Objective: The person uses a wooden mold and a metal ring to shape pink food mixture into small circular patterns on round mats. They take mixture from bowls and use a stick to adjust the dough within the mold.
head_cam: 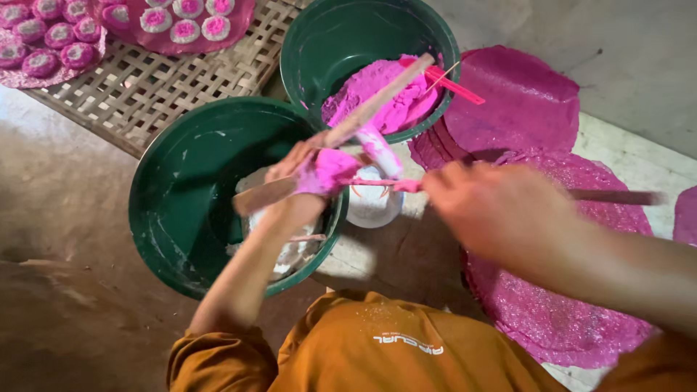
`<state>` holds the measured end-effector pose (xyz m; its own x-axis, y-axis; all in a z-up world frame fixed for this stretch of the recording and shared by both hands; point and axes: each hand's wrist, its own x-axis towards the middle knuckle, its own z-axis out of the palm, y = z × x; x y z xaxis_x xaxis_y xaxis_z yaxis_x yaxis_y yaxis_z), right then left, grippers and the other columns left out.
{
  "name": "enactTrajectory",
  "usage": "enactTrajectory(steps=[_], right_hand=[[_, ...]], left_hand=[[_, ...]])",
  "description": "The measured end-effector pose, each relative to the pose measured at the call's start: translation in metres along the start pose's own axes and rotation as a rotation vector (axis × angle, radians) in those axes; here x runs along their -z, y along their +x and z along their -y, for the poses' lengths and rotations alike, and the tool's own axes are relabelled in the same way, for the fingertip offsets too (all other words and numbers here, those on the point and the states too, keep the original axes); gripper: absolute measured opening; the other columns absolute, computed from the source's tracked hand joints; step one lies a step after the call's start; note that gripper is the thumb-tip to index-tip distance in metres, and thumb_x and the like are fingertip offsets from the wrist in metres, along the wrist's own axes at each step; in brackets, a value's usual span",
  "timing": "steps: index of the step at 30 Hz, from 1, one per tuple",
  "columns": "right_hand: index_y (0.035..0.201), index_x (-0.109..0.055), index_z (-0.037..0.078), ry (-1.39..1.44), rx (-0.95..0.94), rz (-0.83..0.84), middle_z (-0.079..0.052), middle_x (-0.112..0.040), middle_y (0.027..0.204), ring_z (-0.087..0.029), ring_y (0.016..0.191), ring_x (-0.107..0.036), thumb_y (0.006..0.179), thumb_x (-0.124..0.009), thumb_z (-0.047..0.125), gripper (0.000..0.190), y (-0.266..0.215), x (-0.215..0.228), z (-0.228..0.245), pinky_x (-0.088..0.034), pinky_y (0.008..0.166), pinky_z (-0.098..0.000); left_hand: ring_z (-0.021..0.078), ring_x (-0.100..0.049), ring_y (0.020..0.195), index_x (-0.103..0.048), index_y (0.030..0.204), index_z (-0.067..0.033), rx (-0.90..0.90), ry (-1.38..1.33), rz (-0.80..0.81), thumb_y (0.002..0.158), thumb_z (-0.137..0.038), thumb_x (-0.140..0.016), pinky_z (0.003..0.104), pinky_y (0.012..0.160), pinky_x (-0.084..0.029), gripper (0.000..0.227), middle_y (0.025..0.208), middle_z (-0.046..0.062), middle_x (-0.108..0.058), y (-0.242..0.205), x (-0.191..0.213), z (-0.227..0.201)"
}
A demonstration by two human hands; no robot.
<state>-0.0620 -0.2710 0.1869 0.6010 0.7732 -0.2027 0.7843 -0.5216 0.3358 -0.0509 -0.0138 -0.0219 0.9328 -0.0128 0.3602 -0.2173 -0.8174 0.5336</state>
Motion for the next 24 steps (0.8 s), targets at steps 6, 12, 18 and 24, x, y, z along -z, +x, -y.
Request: enactTrajectory(steps=[6,12,18,24], right_hand=[[0.106,-0.065,0.006,-0.199,0.072,-0.169,-0.007,-0.067,0.078,-0.021,0.063,-0.072,0.086,-0.061,0.02,0.025,0.021,-0.042,0.018,-0.057,0.045,-0.031],[0.104,-0.064,0.001,-0.143,0.113,-0.226,-0.005,-0.065,0.078,-0.017,0.062,-0.07,0.079,-0.063,0.017,0.03,0.032,-0.047,0.04,-0.055,0.046,-0.0285],[0.112,-0.062,0.011,0.101,-0.102,0.01,-0.004,-0.065,0.085,-0.021,0.071,-0.071,0.081,-0.062,0.011,0.031,-0.025,0.002,-0.009,-0.057,0.051,-0.0366],[0.12,-0.059,0.007,0.045,-0.016,0.079,-0.007,-0.067,0.092,-0.025,0.072,-0.073,0.084,-0.062,0.015,0.037,0.005,-0.007,-0.011,-0.057,0.047,-0.0371]], left_hand=[[0.0314,-0.066,0.115,-0.065,0.126,-0.0085,-0.316,-0.012,-0.024,0.075,-0.026,-0.079,0.04,0.089,-0.057,0.055,0.139,0.01,-0.062,0.004,-0.001,-0.006],[0.0323,-0.065,0.117,-0.063,0.134,-0.0088,-0.211,-0.052,0.011,0.074,-0.021,-0.076,0.043,0.092,-0.056,0.063,0.138,0.01,-0.062,-0.003,-0.001,-0.029],[0.0275,-0.068,0.107,-0.066,0.131,-0.0081,-0.206,0.119,-0.141,0.083,-0.023,-0.079,0.038,0.087,-0.058,0.052,0.131,0.009,-0.066,0.003,0.034,-0.011],[0.0283,-0.067,0.111,-0.066,0.127,-0.0074,-0.275,0.065,-0.155,0.079,-0.021,-0.079,0.037,0.087,-0.057,0.051,0.141,0.01,-0.065,0.004,0.026,-0.019]])
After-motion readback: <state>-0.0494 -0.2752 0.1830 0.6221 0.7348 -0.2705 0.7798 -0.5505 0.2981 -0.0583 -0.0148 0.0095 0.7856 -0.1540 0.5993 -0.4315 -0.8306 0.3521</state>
